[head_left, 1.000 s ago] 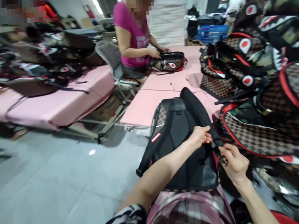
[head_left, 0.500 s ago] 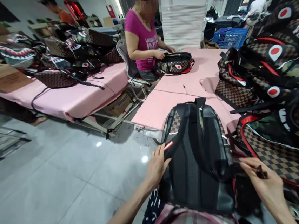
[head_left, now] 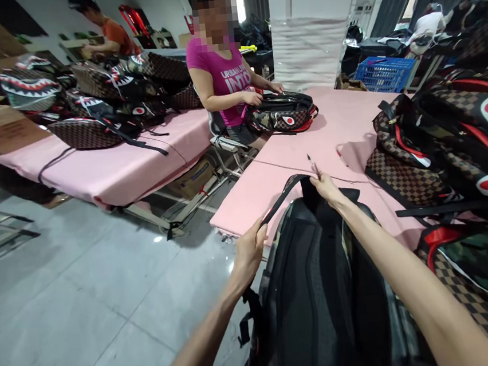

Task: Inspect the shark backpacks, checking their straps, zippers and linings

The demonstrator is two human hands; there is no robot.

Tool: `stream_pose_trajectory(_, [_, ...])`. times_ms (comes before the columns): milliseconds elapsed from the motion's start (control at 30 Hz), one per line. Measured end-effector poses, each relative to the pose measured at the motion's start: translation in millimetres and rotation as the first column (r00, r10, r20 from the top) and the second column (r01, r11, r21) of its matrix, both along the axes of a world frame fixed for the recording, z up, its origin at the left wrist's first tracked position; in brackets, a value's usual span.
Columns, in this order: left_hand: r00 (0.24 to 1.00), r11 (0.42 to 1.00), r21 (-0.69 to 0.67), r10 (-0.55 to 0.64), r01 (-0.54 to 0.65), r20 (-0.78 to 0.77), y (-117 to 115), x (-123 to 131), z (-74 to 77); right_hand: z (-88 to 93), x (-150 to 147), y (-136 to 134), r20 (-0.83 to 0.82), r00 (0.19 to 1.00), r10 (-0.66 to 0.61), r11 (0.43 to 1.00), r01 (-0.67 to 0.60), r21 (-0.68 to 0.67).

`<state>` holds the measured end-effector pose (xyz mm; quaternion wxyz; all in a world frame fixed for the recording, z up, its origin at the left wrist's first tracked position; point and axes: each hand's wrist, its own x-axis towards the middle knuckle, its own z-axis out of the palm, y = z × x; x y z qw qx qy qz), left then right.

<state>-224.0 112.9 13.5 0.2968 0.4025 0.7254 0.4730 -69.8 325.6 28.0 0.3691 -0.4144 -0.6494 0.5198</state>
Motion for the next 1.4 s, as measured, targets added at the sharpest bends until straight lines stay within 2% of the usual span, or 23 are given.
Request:
stream_pose_trajectory(100, [0.997,0.999,0.015,0.044,-0.045,0.056,-0.6,-17.0,0.7,-11.2,-10.2,24.3,0.010,0.981,0.196,0.981,-0.196,0.003])
stream_pose_trajectory(167, [0.977,0.999,-0.042,0.031,-0.022,0.212,-1.4,-31.2,2.4,-14.5,-1.1,30.3,0.017,0.941,0.338,0.940,-0.337,-0.052])
stream_pose_trajectory(233, [0.893,0.989,-0.128,-0.012,0.077,0.450,-3.2,-43.9,2.3,-14.9,11.9,34.4,0.010,0.866,0.500,0.855,-0.492,-0.164])
stream_pose_trajectory(300, [0.783,0.976,-0.159,-0.021,0.152,0.622,-5.2,-52.0,0.0,-13.9,21.2,39.0,-0.021,0.808,0.589,0.773,-0.571,-0.278])
stream_pose_trajectory(367, [0.739,0.975,-0.146,-0.025,0.166,0.673,-6.1,-55.0,-3.0,-13.2,24.1,43.3,-0.043,0.816,0.576,0.759,-0.554,-0.342])
stream_pose_trajectory(533, [0.739,0.979,-0.106,-0.061,0.177,0.671,-3.4,-53.8,-3.5,-13.5,19.0,45.6,-0.041,0.850,0.525,0.779,-0.499,-0.379])
stream_pose_trajectory(633, [0.726,0.964,-0.086,-0.131,0.253,0.675,-9.3,-54.5,-2.7,-11.4,18.1,42.2,-0.016,0.860,0.509,0.800,-0.480,-0.360])
stream_pose_trajectory(733, [0.711,0.954,-0.084,-0.155,0.289,0.686,-33.8,-56.0,-11.1,-8.4,17.7,38.2,-0.014,0.880,0.475,0.823,-0.450,-0.347])
stream_pose_trajectory(833, [0.707,0.946,-0.178,-0.070,0.271,0.704,-71.0,-56.2,-24.5,-8.4,17.5,35.9,-0.009,0.895,0.447,0.827,-0.417,-0.377])
stream_pose_trajectory(933, [0.676,0.952,-0.165,-0.056,0.259,0.735,-98.8,-52.5,-28.1,-13.2,17.9,36.3,0.023,0.914,0.405,0.846,-0.365,-0.387])
stream_pose_trajectory(1067, [0.596,0.972,-0.098,-0.051,0.215,0.802,-107.3,-47.2,-20.4,-16.5,18.4,32.4,0.059,0.942,0.332,0.905,-0.300,-0.302])
stream_pose_trajectory(1167, [0.512,0.984,-0.049,-0.048,0.173,0.858,-111.3,-40.9,-14.8,-8.5,21.9,17.6,0.124,0.949,0.289,0.942,-0.259,-0.215])
stream_pose_trajectory(1233, [0.475,0.982,-0.015,-0.077,0.186,0.877,-120.1,-32.9,-11.5,0.0,25.7,1.7,0.164,0.948,0.271,0.959,-0.252,-0.127])
stream_pose_trajectory(1300, [0.510,0.981,-0.012,-0.089,0.191,0.855,-135.3,-20.5,-8.1,8.4,30.5,-19.2,0.192,0.948,0.253,0.966,-0.257,-0.004])
stream_pose_trajectory(1333, [0.576,0.985,-0.020,-0.085,0.172,0.813,-145.2,-12.4,-6.6,11.8,33.5,-31.8,0.203,0.952,0.229,0.967,-0.247,0.068])
stream_pose_trajectory(1400, [0.773,0.995,-0.030,-0.058,0.099,0.632,-167.8,6.8,-4.6,15.9,40.9,-61.0,0.210,0.967,0.141,0.959,-0.186,0.213])
